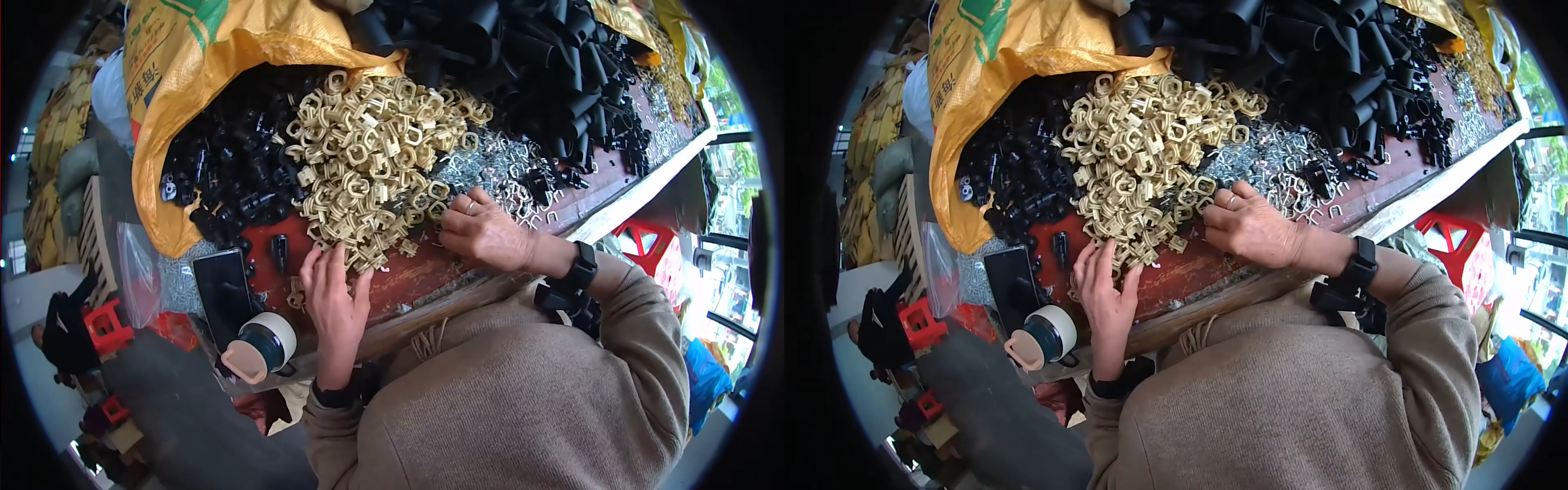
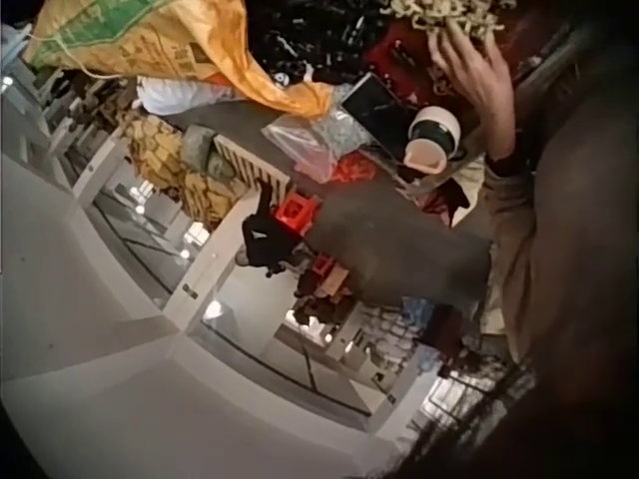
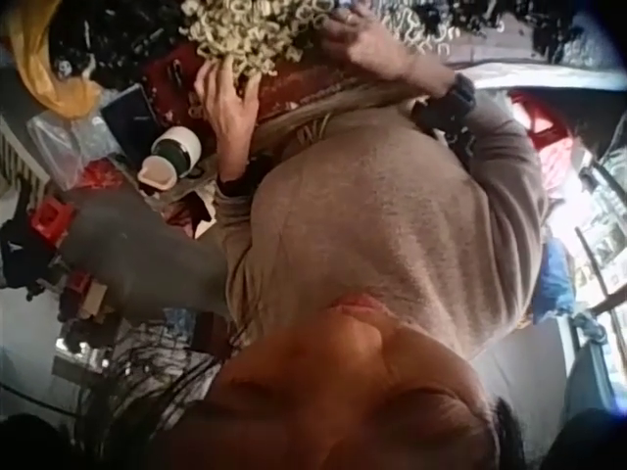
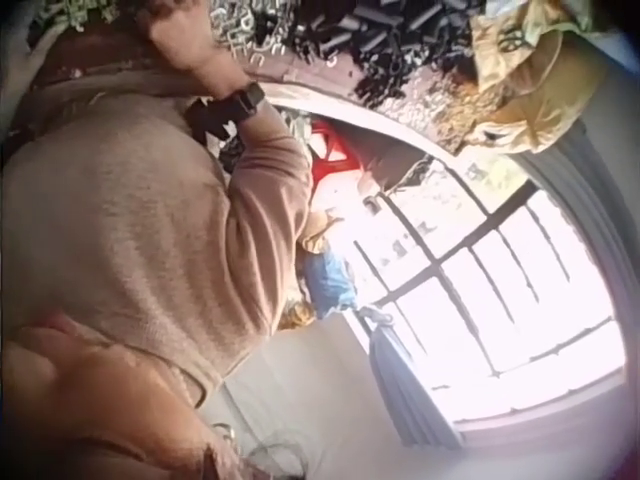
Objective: The person assembles components by hand, picking up a black plastic part and a small metal clip, fitting the clip into the part, and then inserting the assembly into a larger black sleeve.
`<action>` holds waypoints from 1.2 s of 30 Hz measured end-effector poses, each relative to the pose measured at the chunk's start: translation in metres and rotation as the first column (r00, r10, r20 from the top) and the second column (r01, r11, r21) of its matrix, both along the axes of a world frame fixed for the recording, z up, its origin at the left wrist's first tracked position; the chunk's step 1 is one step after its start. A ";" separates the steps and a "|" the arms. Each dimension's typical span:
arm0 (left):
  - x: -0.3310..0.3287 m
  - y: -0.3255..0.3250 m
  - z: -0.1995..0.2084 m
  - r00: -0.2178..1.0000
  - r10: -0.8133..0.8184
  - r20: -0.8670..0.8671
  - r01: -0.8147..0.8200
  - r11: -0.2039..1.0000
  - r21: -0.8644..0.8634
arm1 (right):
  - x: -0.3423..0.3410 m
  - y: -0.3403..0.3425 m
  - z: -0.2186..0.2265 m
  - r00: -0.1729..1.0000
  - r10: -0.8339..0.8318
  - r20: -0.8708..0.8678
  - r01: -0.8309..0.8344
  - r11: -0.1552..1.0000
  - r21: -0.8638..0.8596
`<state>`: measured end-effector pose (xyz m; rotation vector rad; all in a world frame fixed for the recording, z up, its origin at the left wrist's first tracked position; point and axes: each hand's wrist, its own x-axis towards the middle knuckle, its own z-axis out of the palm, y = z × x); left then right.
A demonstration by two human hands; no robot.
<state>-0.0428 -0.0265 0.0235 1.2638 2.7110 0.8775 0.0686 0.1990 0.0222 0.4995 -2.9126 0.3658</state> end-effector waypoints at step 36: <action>0.031 0.031 0.010 0.916 -0.306 0.259 0.078 0.770 0.633 | -0.007 -0.032 0.005 0.580 0.672 0.460 0.751 -0.221 -0.623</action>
